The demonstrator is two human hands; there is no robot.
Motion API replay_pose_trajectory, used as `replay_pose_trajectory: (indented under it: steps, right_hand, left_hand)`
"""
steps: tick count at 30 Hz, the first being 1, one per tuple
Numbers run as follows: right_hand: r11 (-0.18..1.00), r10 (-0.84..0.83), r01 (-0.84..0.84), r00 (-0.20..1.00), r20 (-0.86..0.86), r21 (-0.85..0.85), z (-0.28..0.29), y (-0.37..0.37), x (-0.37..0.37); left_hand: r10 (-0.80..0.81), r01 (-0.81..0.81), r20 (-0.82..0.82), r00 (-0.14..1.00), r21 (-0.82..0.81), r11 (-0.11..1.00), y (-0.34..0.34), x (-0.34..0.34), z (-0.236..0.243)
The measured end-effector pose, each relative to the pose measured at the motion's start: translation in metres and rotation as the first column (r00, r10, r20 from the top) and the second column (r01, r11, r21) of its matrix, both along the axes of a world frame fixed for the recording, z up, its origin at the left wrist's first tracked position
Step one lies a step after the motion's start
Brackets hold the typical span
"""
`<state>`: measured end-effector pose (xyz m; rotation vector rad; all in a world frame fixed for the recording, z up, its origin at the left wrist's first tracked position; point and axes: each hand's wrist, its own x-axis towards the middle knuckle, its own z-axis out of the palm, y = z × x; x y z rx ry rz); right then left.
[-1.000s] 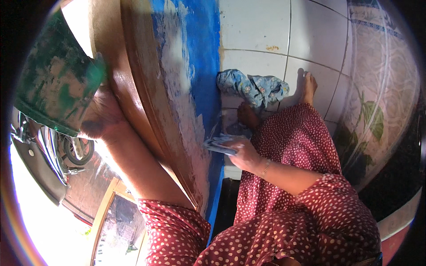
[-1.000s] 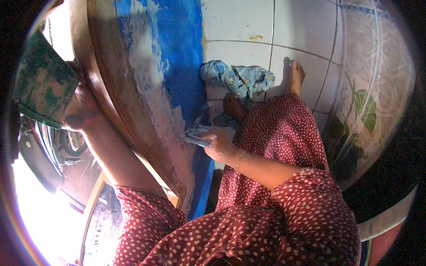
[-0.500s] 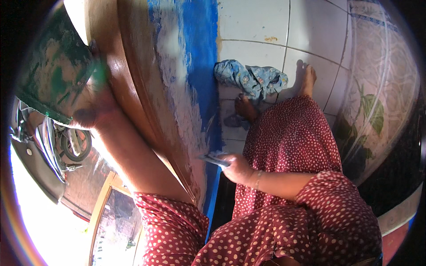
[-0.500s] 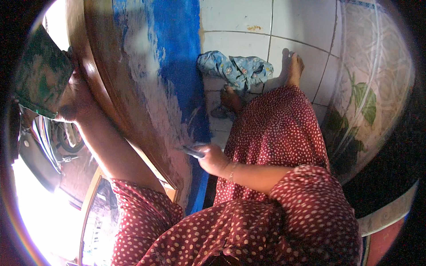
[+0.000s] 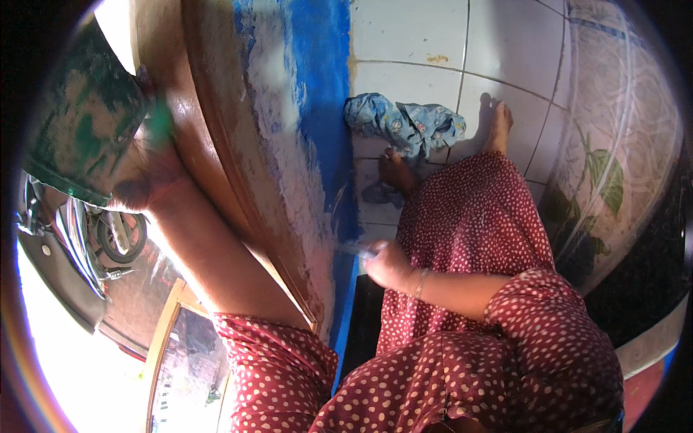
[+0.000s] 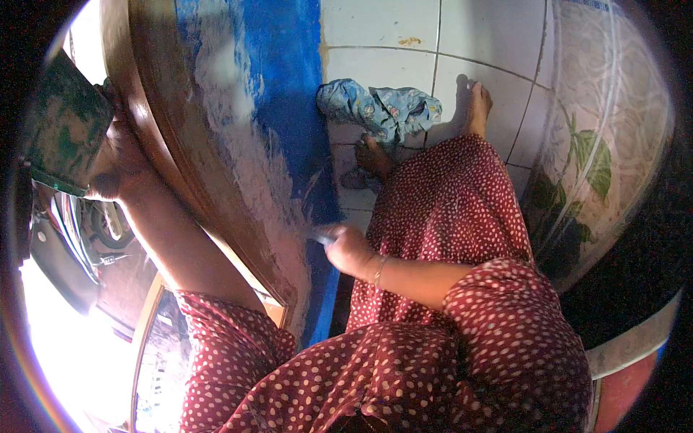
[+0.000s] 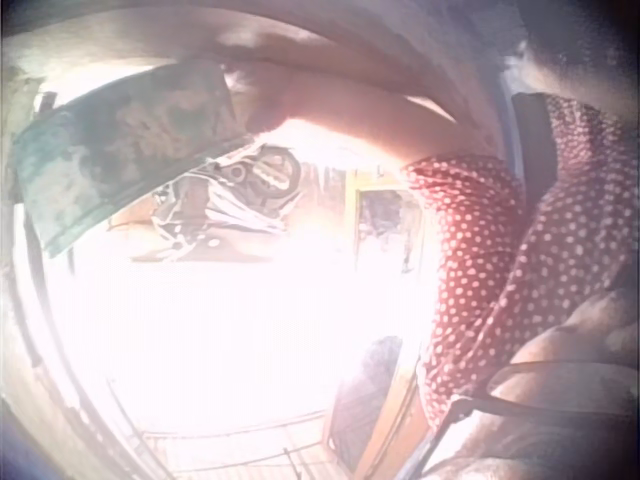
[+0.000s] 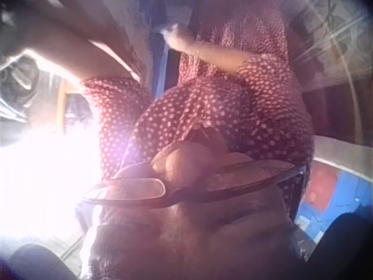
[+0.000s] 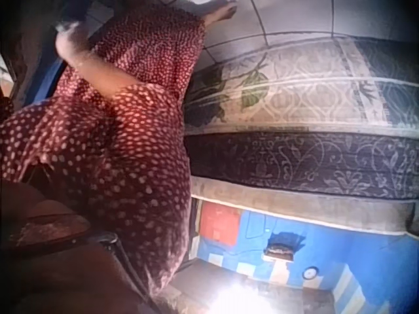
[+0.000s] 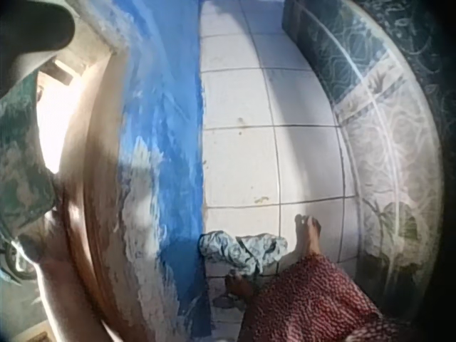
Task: The person applies putty to a wall using a scraper, taking material from a small container and smoothing it over the surface.
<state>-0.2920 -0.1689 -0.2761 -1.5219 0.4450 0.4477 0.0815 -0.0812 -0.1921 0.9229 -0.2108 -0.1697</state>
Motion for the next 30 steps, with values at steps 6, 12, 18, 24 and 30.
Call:
replay_pose_trajectory:
  steps: [6,12,18,24,30]
  right_hand:
    - [0.942,-0.155,0.244,0.926,0.346,-0.232,-0.034,-0.062,0.133]
    - [0.876,-0.385,0.443,0.88,0.277,-0.191,-0.041,-0.038,0.164]
    - [0.93,-0.263,0.293,0.952,0.157,-0.223,-0.048,-0.064,0.144]
    - [0.896,-0.346,0.431,0.825,0.447,-0.103,-0.08,-0.086,0.232]
    - [0.911,0.236,-0.062,0.889,0.392,-0.408,-0.039,-0.038,0.091]
  left_hand:
    - [0.005,-0.005,0.007,1.0,-0.012,1.0,0.001,-0.001,0.018]
    - [-0.055,0.051,-0.031,0.998,-0.095,0.994,-0.005,0.001,0.003]
    - [-0.064,0.061,-0.019,0.998,-0.13,0.99,-0.001,-0.003,0.012]
    - [-0.121,0.112,-0.036,0.992,-0.197,0.974,-0.011,0.0,0.006]
    - [-0.153,0.138,-0.04,0.987,-0.253,0.958,-0.009,-0.002,0.008]
